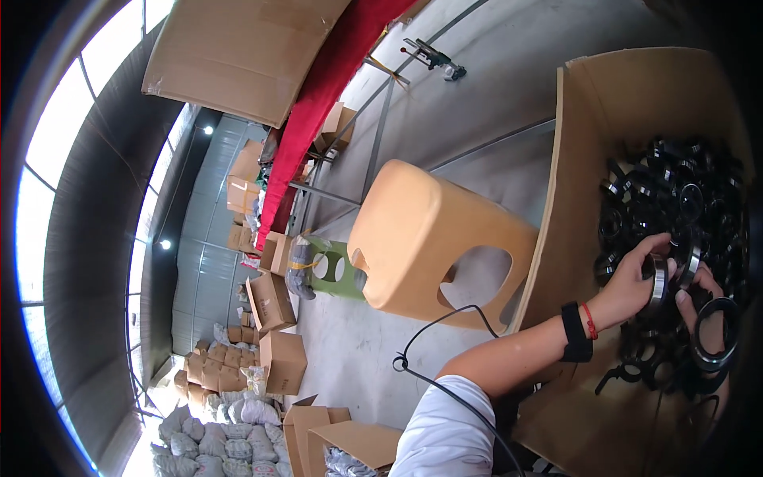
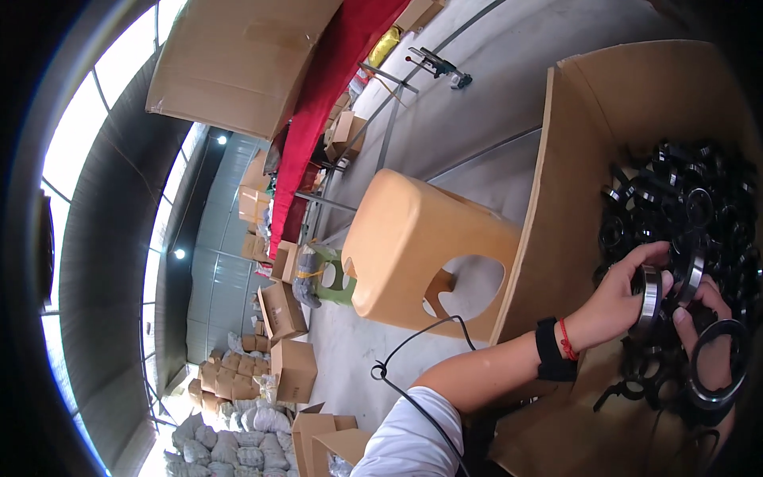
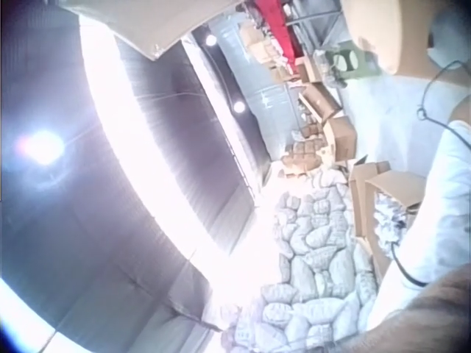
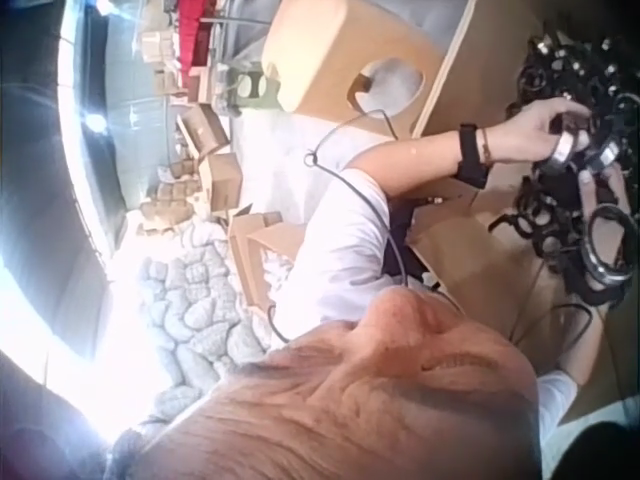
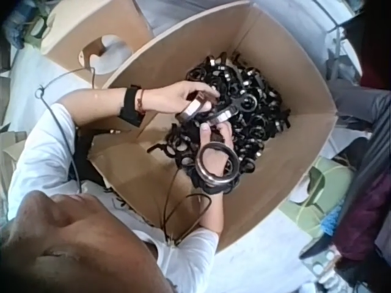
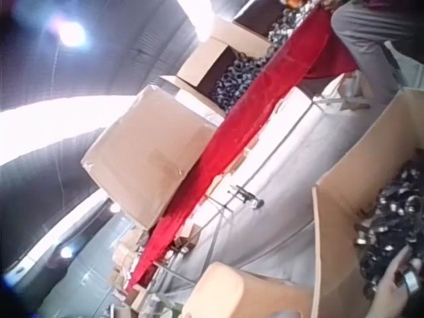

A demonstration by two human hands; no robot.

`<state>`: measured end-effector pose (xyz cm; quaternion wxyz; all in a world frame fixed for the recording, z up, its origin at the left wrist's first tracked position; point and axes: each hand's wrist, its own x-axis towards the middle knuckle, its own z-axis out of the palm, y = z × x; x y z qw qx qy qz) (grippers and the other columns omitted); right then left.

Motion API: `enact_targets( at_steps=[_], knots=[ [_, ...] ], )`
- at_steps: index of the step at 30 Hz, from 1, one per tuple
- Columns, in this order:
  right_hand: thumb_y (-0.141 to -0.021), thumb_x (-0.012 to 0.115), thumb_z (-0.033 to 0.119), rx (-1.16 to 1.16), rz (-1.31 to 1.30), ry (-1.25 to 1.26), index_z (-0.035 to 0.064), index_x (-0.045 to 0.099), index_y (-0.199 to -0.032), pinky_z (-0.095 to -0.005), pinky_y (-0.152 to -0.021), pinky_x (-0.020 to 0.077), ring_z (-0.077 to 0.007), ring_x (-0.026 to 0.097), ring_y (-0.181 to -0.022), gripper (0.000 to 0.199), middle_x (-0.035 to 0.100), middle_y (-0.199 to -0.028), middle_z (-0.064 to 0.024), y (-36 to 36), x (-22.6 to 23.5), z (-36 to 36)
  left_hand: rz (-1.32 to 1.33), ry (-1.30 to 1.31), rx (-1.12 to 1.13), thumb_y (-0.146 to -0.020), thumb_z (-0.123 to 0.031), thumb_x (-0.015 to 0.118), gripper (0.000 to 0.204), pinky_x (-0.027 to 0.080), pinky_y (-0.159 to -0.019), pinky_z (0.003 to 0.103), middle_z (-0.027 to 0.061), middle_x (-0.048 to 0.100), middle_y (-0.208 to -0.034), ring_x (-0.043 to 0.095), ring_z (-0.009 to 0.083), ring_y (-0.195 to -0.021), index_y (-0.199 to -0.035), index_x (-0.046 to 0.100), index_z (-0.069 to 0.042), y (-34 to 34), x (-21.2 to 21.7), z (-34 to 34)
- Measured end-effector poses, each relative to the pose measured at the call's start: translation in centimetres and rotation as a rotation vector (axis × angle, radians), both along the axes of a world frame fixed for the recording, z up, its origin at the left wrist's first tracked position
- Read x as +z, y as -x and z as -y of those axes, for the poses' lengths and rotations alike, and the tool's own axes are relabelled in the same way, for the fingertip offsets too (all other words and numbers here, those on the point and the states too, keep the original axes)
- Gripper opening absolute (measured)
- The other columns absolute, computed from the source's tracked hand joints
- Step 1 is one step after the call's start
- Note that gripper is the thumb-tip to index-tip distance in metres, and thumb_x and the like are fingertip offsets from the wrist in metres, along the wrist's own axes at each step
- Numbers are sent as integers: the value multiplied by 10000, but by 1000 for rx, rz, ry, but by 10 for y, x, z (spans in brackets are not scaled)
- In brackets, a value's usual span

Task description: Inspecting and sorting metal rings and plastic lid components in a warehouse environment.

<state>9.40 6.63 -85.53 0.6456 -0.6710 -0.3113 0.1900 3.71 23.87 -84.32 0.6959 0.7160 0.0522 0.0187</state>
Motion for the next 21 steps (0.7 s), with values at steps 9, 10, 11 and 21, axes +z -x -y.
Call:
enact_targets(
  at_steps=[9, 10, 11, 21],
  knots=[
    [-665, 549, -5, 11, 209, 169, -15, 521, -881, -337, -770, 388, -292, 503, -831, 218, 514, -898, -137, 9, 7, 9, -200, 234, -139, -827, -162, 609, 266, 444, -678, 218, 5, 556, -849, 507, 54, -774, -1027, 499, -26, -5, 17, 15],
    [-634, 543, -13, -43, 391, 169, -13, 528, -890, -372, -750, 390, -326, 497, -832, 257, 514, -906, -148, 13, 5, 9, -123, 125, -85, -807, -174, 635, 227, 438, -617, 213, -15, 543, -759, 504, 48, -715, -928, 512, -27, -6, 15, 18],
    [-606, 541, -15, 36, 435, 145, -8, 521, -887, -386, -721, 386, -336, 490, -820, 281, 508, -894, -151, 11, 6, 8, -122, 124, -85, -807, -174, 635, 227, 438, -617, 213, -15, 543, -759, 504, 48, -715, -928, 512, -27, -7, 14, 18],
    [-806, 489, 139, -10, 355, 133, -12, 473, -1038, -349, -736, 388, -302, 492, -838, 277, 478, -944, -157, 15, 7, 6, -6, 4, -90, -777, -96, 638, 148, 408, -619, 201, -19, 525, -747, 468, 39, -705, -851, 525, -35, -6, 7, 12]
  ],
)
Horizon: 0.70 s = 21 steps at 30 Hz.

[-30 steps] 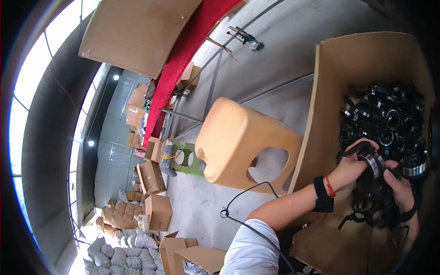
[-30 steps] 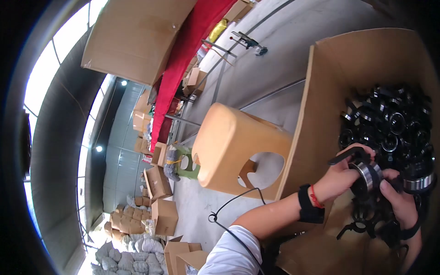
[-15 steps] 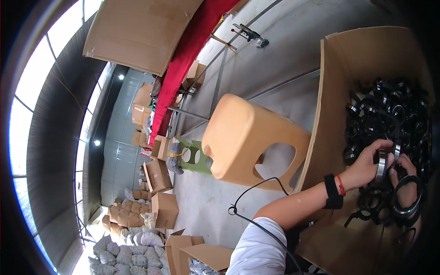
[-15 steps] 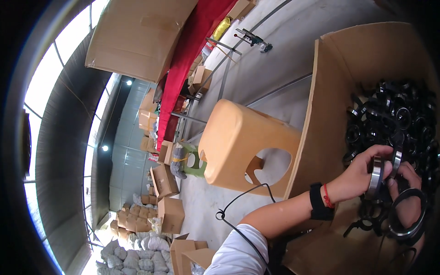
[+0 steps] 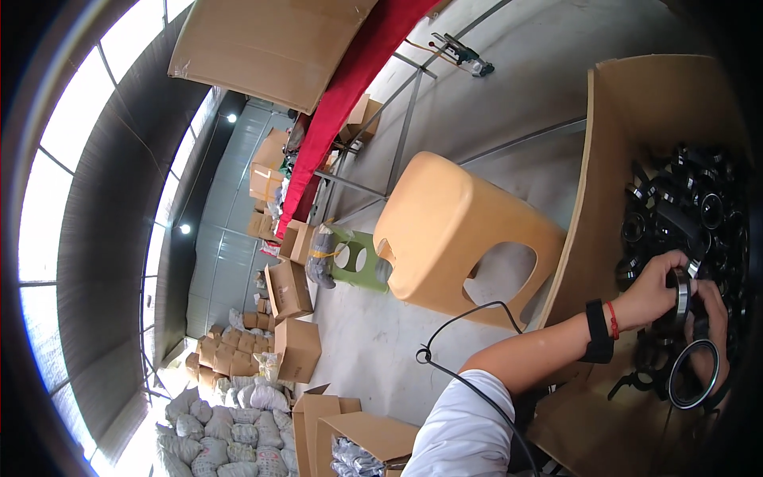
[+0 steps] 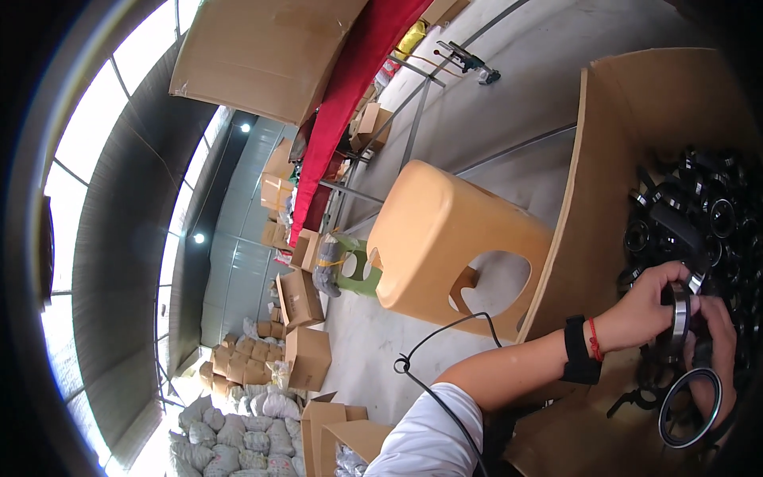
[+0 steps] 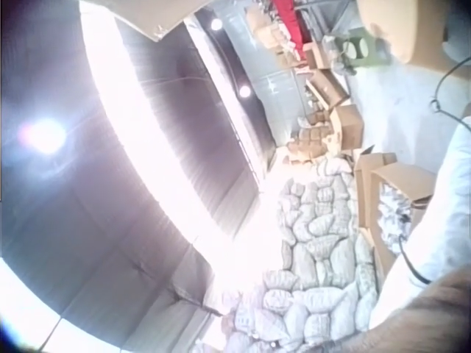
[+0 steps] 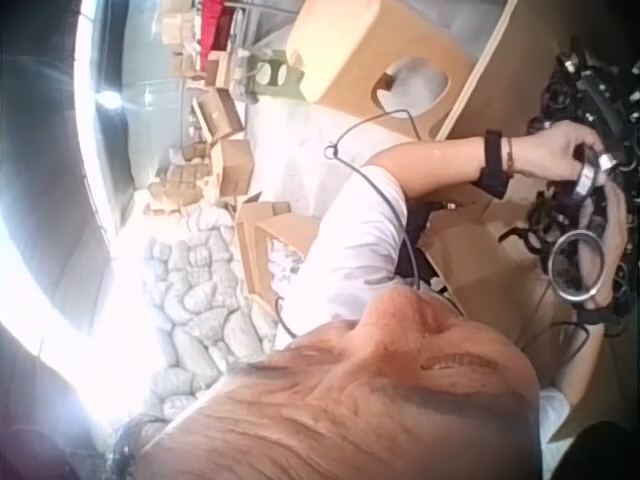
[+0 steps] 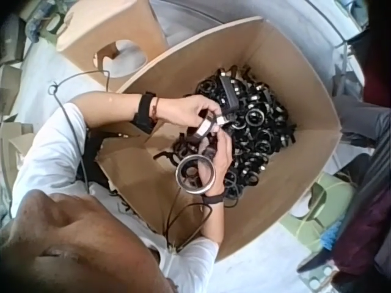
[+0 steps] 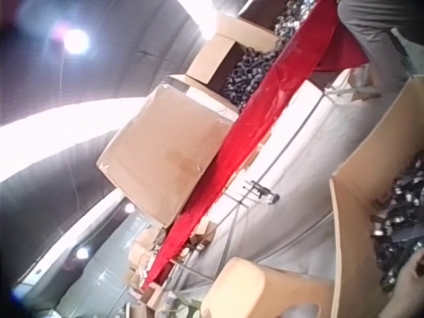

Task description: Inspecting and sorting metal rings and plastic lid components in a warehouse environment.

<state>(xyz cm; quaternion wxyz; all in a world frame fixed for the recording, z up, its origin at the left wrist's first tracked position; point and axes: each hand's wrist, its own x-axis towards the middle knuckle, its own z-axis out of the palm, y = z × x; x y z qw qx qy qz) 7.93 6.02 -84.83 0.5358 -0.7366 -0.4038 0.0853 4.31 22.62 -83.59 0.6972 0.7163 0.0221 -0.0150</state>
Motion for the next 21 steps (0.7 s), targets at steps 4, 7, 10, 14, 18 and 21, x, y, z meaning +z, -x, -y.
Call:
enact_targets(
  at_steps=[4, 7, 10, 14, 18, 21],
  knots=[
    [-843, 473, 126, -184, 26, 96, 24, 370, -1255, -339, -935, 332, -277, 437, -1104, 437, 411, -1208, -160, 4, -2, 4, -48, 102, 82, -823, -82, 566, 76, 402, -665, 203, -19, 534, -765, 469, 37, -739, -872, 531, -37, -2, 4, -3],
    [-855, 501, 191, -183, -165, 42, 46, 313, -1312, -339, -991, 288, -247, 388, -1187, 515, 365, -1294, -146, 1, -2, 8, -28, 226, 96, -851, -73, 516, 70, 420, -666, 211, -10, 539, -789, 505, 59, -750, -916, 514, -45, -4, 3, -1],
    [-852, 514, 272, -274, -231, -61, 42, 321, -1306, -262, -868, 362, -183, 445, -1108, 544, 414, -1242, -123, -1, -4, 24, -147, 408, 25, -858, -81, 507, 63, 439, -667, 218, -3, 533, -800, 517, 65, -767, -917, 509, -57, -11, 2, 7],
    [-872, 468, 272, -190, -500, -401, 21, 339, -1264, -194, -550, 404, -88, 517, -687, 483, 489, -1098, -100, -9, -17, 1, -296, 462, 226, -899, -312, 494, 233, 450, -647, 229, -16, 493, -826, 492, 64, -674, -893, 505, -79, 3, 25, -12],
    [-863, 507, 292, -153, -690, -539, 7, 355, -1215, -204, -556, 428, -101, 530, -679, 477, 496, -1070, -117, -14, 7, 9, -333, 705, 108, -896, -478, 402, 428, 366, -538, 210, -71, 346, -561, 370, 44, -509, -813, 498, -69, 0, 12, -28],
    [-870, 504, 306, -160, -678, -576, 4, 355, -1200, -203, -548, 428, -107, 532, -669, 471, 492, -1021, -120, -15, 8, 20, -341, 865, 53, -912, -472, 357, 438, 340, -507, 218, -66, 303, -526, 325, 61, -466, -748, 493, -89, -5, 13, -21]
  ],
)
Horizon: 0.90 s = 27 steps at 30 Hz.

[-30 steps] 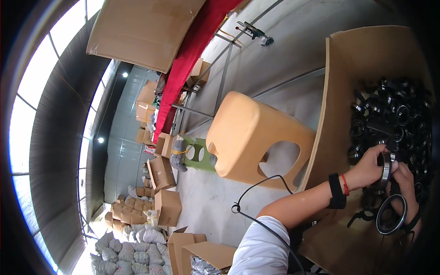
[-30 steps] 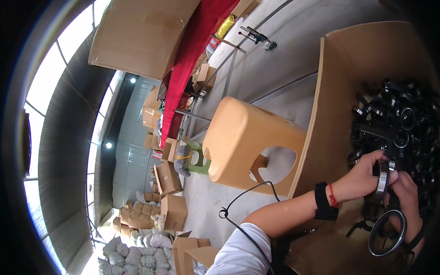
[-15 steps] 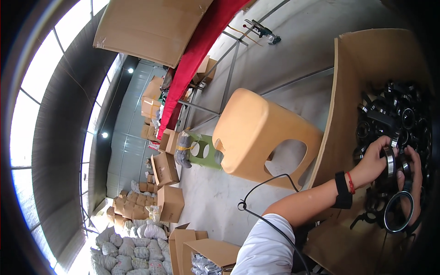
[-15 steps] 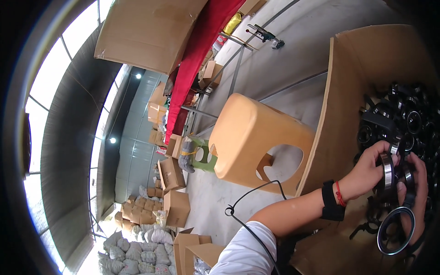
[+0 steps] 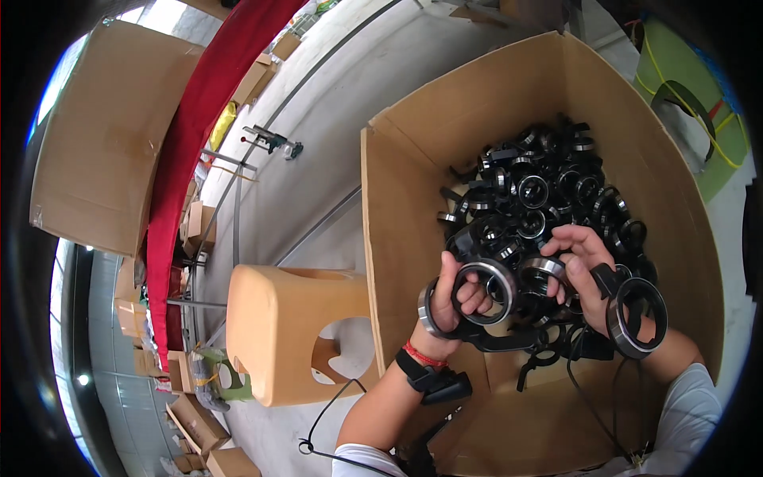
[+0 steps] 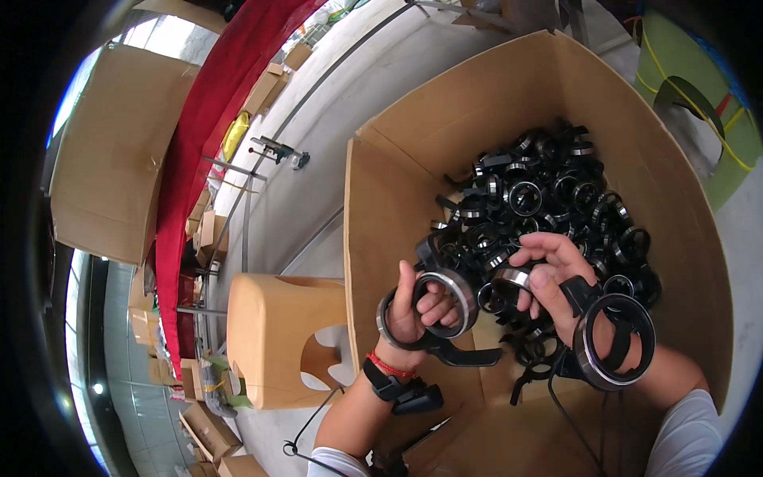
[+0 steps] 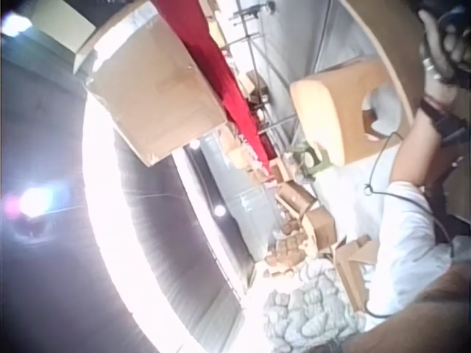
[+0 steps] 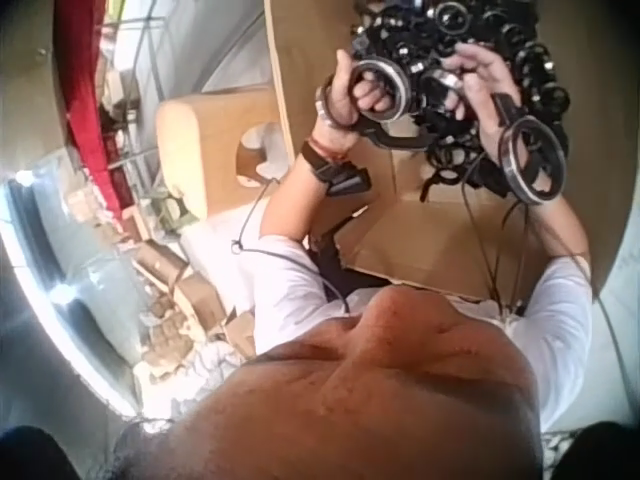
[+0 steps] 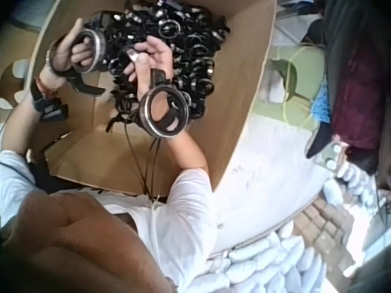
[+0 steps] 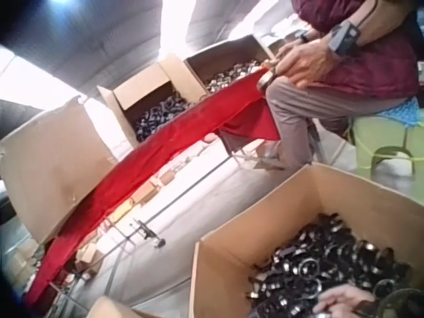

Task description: Inspecting and sorting metal rings and plastic lid components in a warehouse environment.

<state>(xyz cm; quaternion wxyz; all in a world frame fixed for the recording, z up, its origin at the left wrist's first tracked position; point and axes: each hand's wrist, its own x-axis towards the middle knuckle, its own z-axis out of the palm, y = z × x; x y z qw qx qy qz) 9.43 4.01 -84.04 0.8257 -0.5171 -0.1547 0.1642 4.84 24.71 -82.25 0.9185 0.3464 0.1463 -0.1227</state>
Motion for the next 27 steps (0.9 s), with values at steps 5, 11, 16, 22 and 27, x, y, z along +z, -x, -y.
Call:
enact_targets(
  at_steps=[5, 11, 16, 22, 27],
  knots=[
    [-870, 473, 194, 25, 4, -26, 2, 348, -1196, -208, -544, 430, -112, 533, -676, 397, 485, -1016, -129, 0, 8, 4, 0, -78, -46, -899, -512, 335, 476, 355, -512, 209, -88, 340, -501, 357, 44, -444, -714, 487, -101, 1, 6, 7],
    [-796, 453, 44, 36, -206, -37, 19, 392, -1105, -204, -515, 418, -116, 531, -652, 316, 480, -1009, -115, -7, 6, 1, -52, -263, -7, -918, -425, 384, 385, 376, -598, 270, -36, 391, -588, 404, 98, -544, -774, 474, -79, 1, 10, 14],
    [-780, 453, 13, 44, -217, -83, 4, 422, -1053, -203, -508, 419, -116, 534, -653, 274, 490, -1009, -112, -6, 6, 0, -16, -335, -40, -921, -415, 380, 380, 380, -621, 271, -25, 392, -605, 405, 102, -557, -793, 467, -68, 2, 13, 17],
    [-780, 476, 16, 77, -180, -118, -3, 426, -1059, -213, -529, 442, -125, 553, -680, 284, 494, -1039, -122, -5, 5, 3, 28, -383, -80, -921, -415, 378, 385, 379, -653, 287, -12, 393, -624, 412, 115, -590, -806, 468, -59, 6, 12, 17],
    [-815, 451, -1, 126, -187, -171, -21, 422, -1062, -236, -612, 467, -118, 551, -736, 250, 531, -957, -117, -4, 6, 3, -18, -377, -77, -917, -424, 382, 394, 383, -647, 288, -12, 394, -623, 416, 113, -586, -814, 470, -54, 7, 12, 15]
  ],
)
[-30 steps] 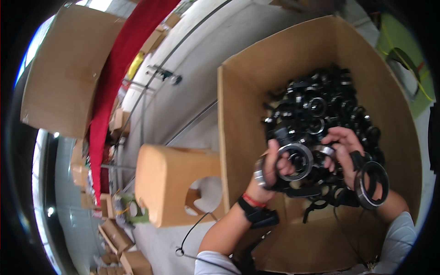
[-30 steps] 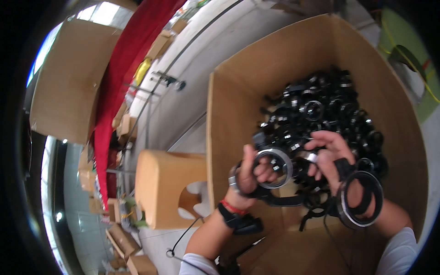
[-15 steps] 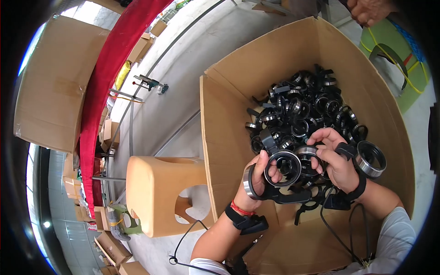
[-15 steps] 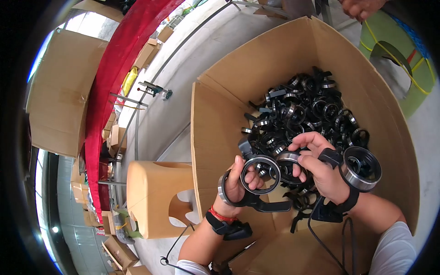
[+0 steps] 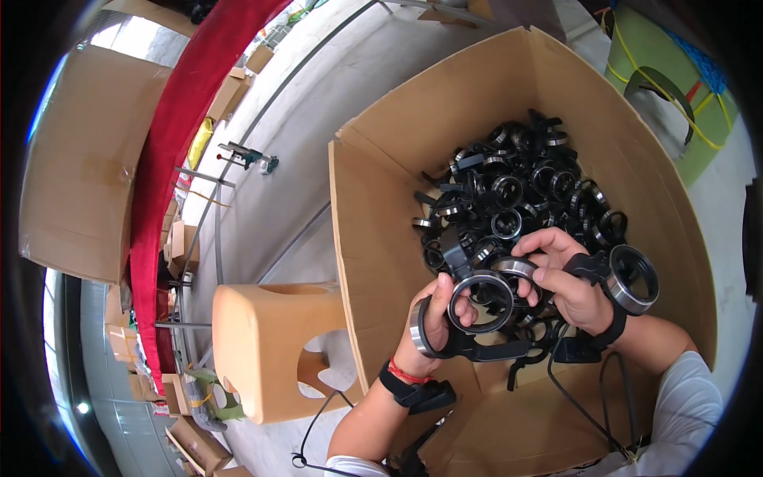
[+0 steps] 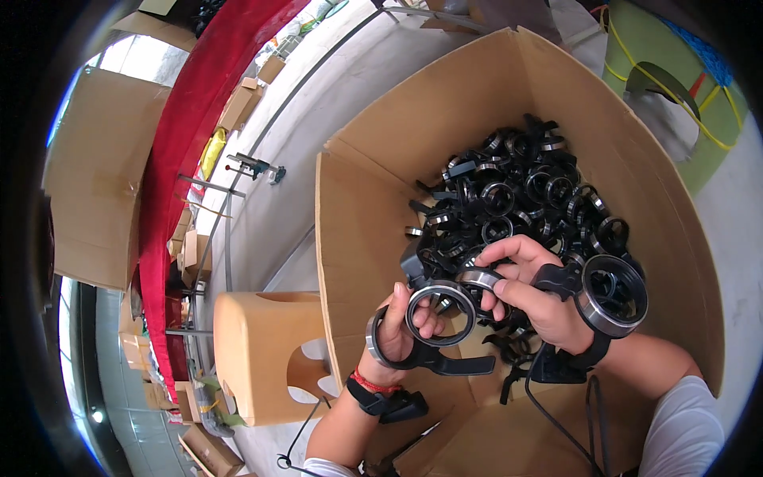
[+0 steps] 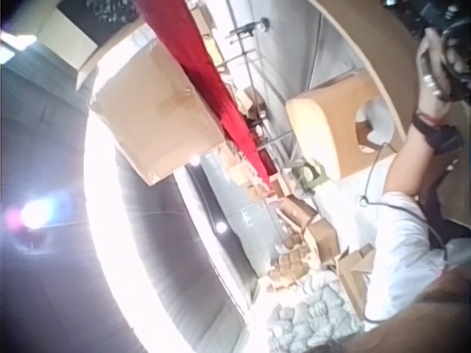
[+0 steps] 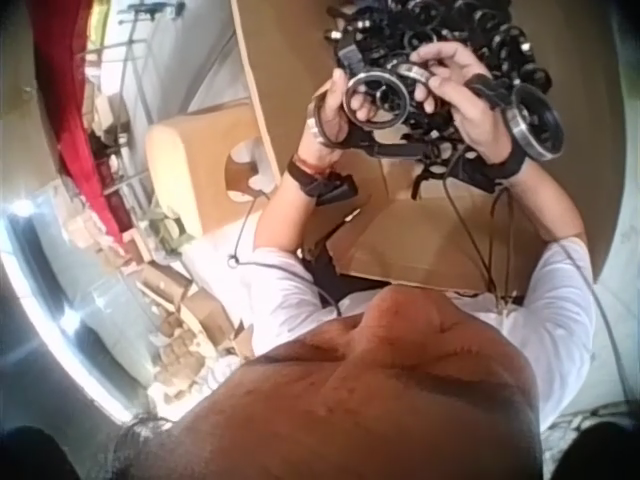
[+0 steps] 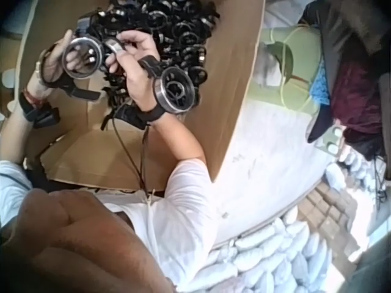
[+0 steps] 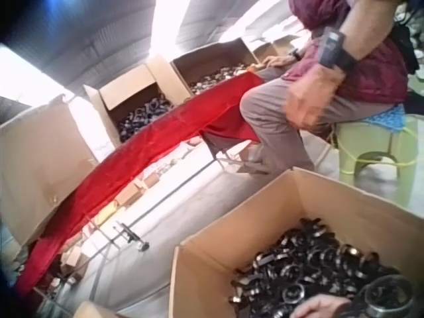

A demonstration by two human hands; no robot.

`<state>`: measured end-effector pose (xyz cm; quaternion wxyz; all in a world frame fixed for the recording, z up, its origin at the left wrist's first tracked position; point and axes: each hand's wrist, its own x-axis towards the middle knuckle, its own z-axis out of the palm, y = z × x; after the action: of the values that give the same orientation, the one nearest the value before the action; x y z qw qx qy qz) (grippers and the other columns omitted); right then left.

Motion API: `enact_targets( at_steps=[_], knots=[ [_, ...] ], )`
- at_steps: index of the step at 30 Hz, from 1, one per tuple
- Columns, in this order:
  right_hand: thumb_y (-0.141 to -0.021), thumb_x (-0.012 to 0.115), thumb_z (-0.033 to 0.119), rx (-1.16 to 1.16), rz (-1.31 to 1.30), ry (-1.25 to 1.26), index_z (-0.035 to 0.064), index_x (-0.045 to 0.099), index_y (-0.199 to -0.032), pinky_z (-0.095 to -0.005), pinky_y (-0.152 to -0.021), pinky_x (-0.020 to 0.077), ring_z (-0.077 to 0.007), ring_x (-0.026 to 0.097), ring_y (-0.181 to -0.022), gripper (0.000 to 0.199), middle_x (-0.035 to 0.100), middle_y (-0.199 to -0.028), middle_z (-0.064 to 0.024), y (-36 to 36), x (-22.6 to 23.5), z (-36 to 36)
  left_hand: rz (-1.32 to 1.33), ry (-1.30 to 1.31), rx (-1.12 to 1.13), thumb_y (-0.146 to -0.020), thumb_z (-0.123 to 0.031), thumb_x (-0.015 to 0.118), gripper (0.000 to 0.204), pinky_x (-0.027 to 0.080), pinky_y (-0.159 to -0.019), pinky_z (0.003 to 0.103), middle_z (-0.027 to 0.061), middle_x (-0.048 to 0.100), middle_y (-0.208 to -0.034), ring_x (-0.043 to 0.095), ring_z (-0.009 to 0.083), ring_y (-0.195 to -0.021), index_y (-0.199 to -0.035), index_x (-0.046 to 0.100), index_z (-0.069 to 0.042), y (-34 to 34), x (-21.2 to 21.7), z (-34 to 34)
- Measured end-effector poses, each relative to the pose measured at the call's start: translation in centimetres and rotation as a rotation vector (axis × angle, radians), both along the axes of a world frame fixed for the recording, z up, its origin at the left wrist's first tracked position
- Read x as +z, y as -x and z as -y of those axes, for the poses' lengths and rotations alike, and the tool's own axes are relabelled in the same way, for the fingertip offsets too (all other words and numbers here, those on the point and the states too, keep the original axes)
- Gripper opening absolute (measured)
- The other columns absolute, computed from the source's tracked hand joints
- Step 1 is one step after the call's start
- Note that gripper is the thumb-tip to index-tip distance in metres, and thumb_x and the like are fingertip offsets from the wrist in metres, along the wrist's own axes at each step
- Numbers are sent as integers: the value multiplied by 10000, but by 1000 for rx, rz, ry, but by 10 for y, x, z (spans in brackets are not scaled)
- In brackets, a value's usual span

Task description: Inspecting and sorting metal rings and plastic lid components in a warehouse environment.

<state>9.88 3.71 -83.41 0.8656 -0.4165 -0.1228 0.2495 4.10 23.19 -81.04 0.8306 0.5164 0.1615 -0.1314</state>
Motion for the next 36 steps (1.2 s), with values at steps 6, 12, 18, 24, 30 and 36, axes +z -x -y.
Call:
enact_targets(
  at_steps=[6, 12, 18, 24, 30, 36],
  knots=[
    [-804, 465, 15, -23, -7, 47, -12, 435, -1051, -242, -616, 467, -132, 558, -738, 251, 530, -969, -120, -1, -6, -3, -18, -53, 9, -907, -416, 415, 381, 405, -628, 284, -2, 407, -633, 436, 116, -587, -825, 474, -48, 1, -1, 1],
    [-817, 482, 38, 34, 97, 354, 11, 490, -995, -219, -636, 447, -71, 547, -751, 181, 575, -808, -38, -10, -25, -1, 26, -242, -53, -902, -307, 481, 285, 460, -668, 283, 22, 483, -705, 502, 125, -655, -882, 487, -23, 0, 2, 8],
    [-775, 564, 382, 957, 1126, 1094, -8, 533, -1017, -379, -729, 458, -324, 574, -853, 460, 576, -873, -182, -17, -77, 7, -37, -480, -455, -826, 0, 542, 387, 447, -820, 268, 91, 565, -1012, 549, 170, -990, -1200, 442, 9, 10, -21, 2],
    [-737, 587, 251, 221, 670, 1150, -27, 551, -954, -414, -715, 467, -350, 583, -813, 355, 604, -856, -207, -94, -129, 36, 268, -1006, -807, -845, -255, 577, 548, 370, -932, 338, 199, 421, -1253, 427, 296, -1155, -1275, 365, 10, 14, -14, 13],
    [-673, 552, 31, -294, 791, 1541, 26, 387, -1239, -402, -938, 347, -362, 380, -1159, 590, 377, -1271, -220, -176, -195, 70, 304, -857, -980, -873, -289, 516, 518, 442, -823, 325, 257, 447, -1201, 549, 312, -974, -1260, 372, 25, 7, 7, 21],
    [-669, 556, 43, -176, 739, 1594, 112, 288, -1341, -479, -944, 330, -372, 374, -1161, 727, 383, -1264, -217, -202, -210, 54, 209, -964, -1018, -865, -256, 505, 493, 389, -904, 380, 228, 478, -1179, 465, 357, -1085, -1266, 373, -2, -1, 12, 18]
  ],
)
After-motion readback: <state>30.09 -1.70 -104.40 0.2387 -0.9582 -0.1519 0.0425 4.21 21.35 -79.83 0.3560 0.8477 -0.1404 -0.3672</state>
